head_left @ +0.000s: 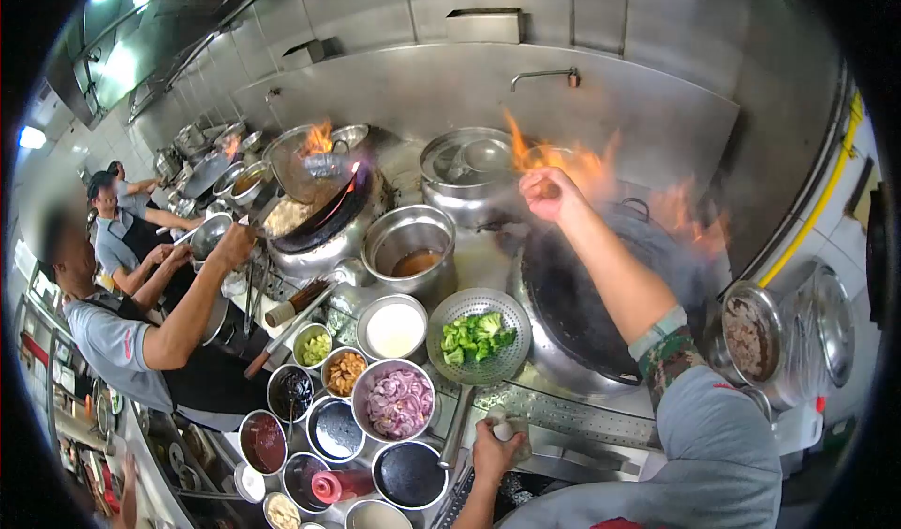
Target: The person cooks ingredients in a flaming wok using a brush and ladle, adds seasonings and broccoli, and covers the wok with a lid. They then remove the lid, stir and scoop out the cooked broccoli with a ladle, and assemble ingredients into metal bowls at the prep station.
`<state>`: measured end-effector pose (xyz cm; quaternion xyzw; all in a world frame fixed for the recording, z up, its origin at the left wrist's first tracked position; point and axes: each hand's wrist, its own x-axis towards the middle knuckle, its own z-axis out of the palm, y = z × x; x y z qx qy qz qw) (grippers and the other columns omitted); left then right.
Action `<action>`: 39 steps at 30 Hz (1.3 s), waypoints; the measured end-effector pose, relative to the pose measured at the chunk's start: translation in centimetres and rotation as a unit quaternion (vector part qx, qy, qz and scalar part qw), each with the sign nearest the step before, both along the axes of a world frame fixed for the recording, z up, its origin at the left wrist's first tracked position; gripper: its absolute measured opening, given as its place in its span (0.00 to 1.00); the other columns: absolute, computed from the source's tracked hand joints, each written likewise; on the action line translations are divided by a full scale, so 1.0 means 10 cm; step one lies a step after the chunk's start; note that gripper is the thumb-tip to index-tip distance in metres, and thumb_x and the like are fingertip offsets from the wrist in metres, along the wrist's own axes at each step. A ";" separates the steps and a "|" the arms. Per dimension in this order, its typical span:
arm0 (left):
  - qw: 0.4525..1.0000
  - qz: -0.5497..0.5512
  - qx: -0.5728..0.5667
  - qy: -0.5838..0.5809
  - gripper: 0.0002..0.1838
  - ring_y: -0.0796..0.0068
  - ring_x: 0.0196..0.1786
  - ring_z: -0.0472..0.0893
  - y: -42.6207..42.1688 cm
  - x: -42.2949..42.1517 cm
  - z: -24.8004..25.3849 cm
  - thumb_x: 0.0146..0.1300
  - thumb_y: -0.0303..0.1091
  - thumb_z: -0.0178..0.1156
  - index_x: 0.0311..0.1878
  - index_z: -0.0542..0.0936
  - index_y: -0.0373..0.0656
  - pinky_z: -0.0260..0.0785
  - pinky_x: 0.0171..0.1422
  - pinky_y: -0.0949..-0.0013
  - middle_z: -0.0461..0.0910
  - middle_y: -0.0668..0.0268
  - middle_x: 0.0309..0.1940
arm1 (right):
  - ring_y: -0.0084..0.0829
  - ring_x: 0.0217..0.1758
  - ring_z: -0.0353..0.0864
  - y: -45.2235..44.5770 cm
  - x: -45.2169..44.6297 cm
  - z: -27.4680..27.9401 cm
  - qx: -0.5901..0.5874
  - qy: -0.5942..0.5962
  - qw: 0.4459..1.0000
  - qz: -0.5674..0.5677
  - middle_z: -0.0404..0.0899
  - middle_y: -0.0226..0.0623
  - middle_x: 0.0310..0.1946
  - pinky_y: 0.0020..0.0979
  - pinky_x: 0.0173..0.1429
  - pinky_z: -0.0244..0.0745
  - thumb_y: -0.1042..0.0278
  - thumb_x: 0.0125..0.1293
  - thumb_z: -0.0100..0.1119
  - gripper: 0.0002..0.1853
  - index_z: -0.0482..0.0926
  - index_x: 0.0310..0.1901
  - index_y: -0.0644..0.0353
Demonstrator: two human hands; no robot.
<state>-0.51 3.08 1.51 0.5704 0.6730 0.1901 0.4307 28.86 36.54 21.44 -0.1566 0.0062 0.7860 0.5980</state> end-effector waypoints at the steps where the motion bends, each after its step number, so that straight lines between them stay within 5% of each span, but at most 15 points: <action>1: 1.000 -0.002 0.001 -0.001 0.43 0.44 0.51 0.81 -0.01 -0.01 0.01 0.45 0.48 0.77 0.59 0.68 0.37 0.73 0.56 0.54 0.81 0.44 0.47 | 0.22 0.20 0.72 -0.16 0.04 0.07 0.021 0.042 0.999 -0.012 0.67 0.29 0.20 0.24 0.23 0.66 0.77 0.63 0.49 0.05 0.66 0.29 0.58; 6: 0.997 -0.030 0.066 -0.001 0.44 0.46 0.54 0.80 -0.01 -0.06 -0.31 0.44 0.50 0.76 0.61 0.69 0.39 0.72 0.59 0.55 0.80 0.45 0.51 | 0.25 0.23 0.72 -1.25 0.17 0.41 0.058 0.128 0.989 -0.053 0.68 0.31 0.24 0.25 0.26 0.67 0.79 0.58 0.51 0.04 0.67 0.32 0.61; 9: 0.974 -0.090 0.196 0.070 0.40 0.47 0.57 0.75 -0.08 0.03 0.13 0.48 0.47 0.75 0.62 0.71 0.37 0.67 0.60 0.53 0.77 0.47 0.52 | 0.23 0.22 0.73 -1.87 0.37 0.55 0.033 0.035 0.997 -0.055 0.69 0.30 0.24 0.24 0.24 0.64 0.80 0.59 0.50 0.05 0.66 0.32 0.60; 14: 0.875 -0.217 0.432 -0.035 0.29 0.52 0.59 0.72 -0.09 0.50 0.88 0.55 0.41 0.70 0.59 0.77 0.40 0.63 0.61 0.51 0.75 0.53 0.54 | 0.19 0.20 0.71 -2.88 0.71 0.58 -0.033 -0.236 0.965 -0.107 0.68 0.26 0.22 0.22 0.20 0.61 0.77 0.64 0.50 0.06 0.65 0.31 0.58; 17: 0.834 -0.285 0.467 -0.066 0.26 0.53 0.59 0.72 -0.11 0.92 1.14 0.57 0.38 0.69 0.58 0.78 0.39 0.64 0.61 0.54 0.76 0.54 0.53 | 0.17 0.18 0.69 -3.50 0.99 0.53 -0.085 -0.371 0.919 -0.103 0.69 0.24 0.21 0.21 0.17 0.60 0.72 0.67 0.51 0.06 0.67 0.31 0.56; 20: 0.833 -0.270 0.480 -0.052 0.22 0.53 0.57 0.72 -0.12 1.34 1.18 0.58 0.37 0.68 0.54 0.79 0.38 0.64 0.59 0.54 0.76 0.56 0.51 | 0.16 0.17 0.68 -4.11 1.16 0.62 -0.166 -0.573 0.799 -0.078 0.68 0.24 0.18 0.23 0.16 0.61 0.72 0.63 0.52 0.01 0.71 0.35 0.55; 21: 0.835 -0.277 0.473 -0.044 0.20 0.53 0.56 0.72 -0.10 1.44 1.15 0.58 0.38 0.68 0.51 0.79 0.38 0.65 0.58 0.53 0.76 0.56 0.49 | 0.16 0.16 0.67 -4.36 1.06 0.76 -0.207 -0.646 0.729 -0.085 0.68 0.24 0.17 0.23 0.16 0.61 0.72 0.62 0.53 0.05 0.74 0.40 0.56; 23: 0.840 -0.291 0.457 -0.026 0.17 0.52 0.52 0.73 -0.06 1.63 1.05 0.59 0.40 0.67 0.45 0.80 0.38 0.66 0.54 0.51 0.75 0.56 0.45 | 0.17 0.15 0.66 -4.82 1.02 0.86 -0.212 -0.696 0.680 -0.089 0.67 0.25 0.16 0.26 0.16 0.63 0.72 0.59 0.54 0.21 0.71 0.56 0.59; 25: 0.824 -0.302 0.479 -0.027 0.13 0.51 0.46 0.72 0.02 1.71 0.97 0.60 0.39 0.66 0.36 0.77 0.39 0.66 0.49 0.51 0.73 0.55 0.38 | 0.19 0.15 0.67 -5.27 1.16 0.95 -0.184 -0.767 0.613 0.046 0.68 0.26 0.18 0.27 0.15 0.64 0.72 0.56 0.55 0.36 0.60 0.69 0.61; 30: 0.791 -0.373 0.484 -0.039 0.11 0.49 0.40 0.70 0.39 1.72 0.61 0.60 0.36 0.65 0.33 0.75 0.40 0.63 0.45 0.52 0.72 0.53 0.33 | 0.19 0.16 0.69 -6.14 1.30 0.74 -0.161 -0.585 0.794 -0.044 0.69 0.29 0.21 0.24 0.17 0.63 0.77 0.58 0.56 0.36 0.61 0.71 0.60; 33: 0.780 -0.373 0.497 -0.070 0.11 0.49 0.38 0.69 0.36 1.72 0.73 0.61 0.34 0.64 0.30 0.73 0.40 0.61 0.43 0.52 0.70 0.54 0.30 | 0.17 0.16 0.68 -6.37 1.37 0.38 -0.155 -0.741 0.648 -0.080 0.68 0.27 0.21 0.22 0.19 0.62 0.79 0.60 0.53 0.34 0.64 0.71 0.56; 34: 0.789 -0.366 0.488 -0.078 0.11 0.49 0.38 0.69 0.25 1.69 0.90 0.61 0.33 0.64 0.30 0.73 0.40 0.61 0.43 0.52 0.70 0.54 0.30 | 0.29 0.19 0.74 -6.45 1.47 0.31 -0.188 -0.791 0.577 -0.078 0.74 0.35 0.22 0.29 0.25 0.70 0.81 0.60 0.51 0.34 0.65 0.71 0.54; 37: 0.805 -0.375 0.457 -0.050 0.11 0.48 0.38 0.70 0.28 1.66 0.83 0.59 0.32 0.65 0.28 0.72 0.40 0.62 0.44 0.51 0.70 0.54 0.30 | 0.47 0.34 0.84 -6.63 2.02 -0.20 -0.076 -0.963 0.210 -0.152 0.84 0.47 0.38 0.40 0.41 0.78 0.82 0.56 0.53 0.35 0.68 0.69 0.53; 38: 0.804 -0.384 0.454 -0.034 0.12 0.48 0.38 0.70 0.30 1.66 0.72 0.59 0.32 0.66 0.28 0.72 0.40 0.63 0.44 0.51 0.70 0.54 0.30 | 0.56 0.50 0.80 -6.68 2.15 -0.31 -0.155 -0.952 0.234 -0.123 0.80 0.52 0.51 0.46 0.54 0.75 0.82 0.54 0.52 0.35 0.70 0.67 0.54; 39: 0.798 -0.391 0.457 -0.020 0.12 0.47 0.38 0.70 0.34 1.70 0.75 0.59 0.32 0.66 0.28 0.72 0.40 0.63 0.44 0.51 0.70 0.53 0.30 | 0.55 0.50 0.80 -6.70 2.24 -0.40 -0.158 -0.959 0.209 -0.110 0.80 0.52 0.52 0.47 0.54 0.76 0.82 0.54 0.52 0.34 0.70 0.67 0.53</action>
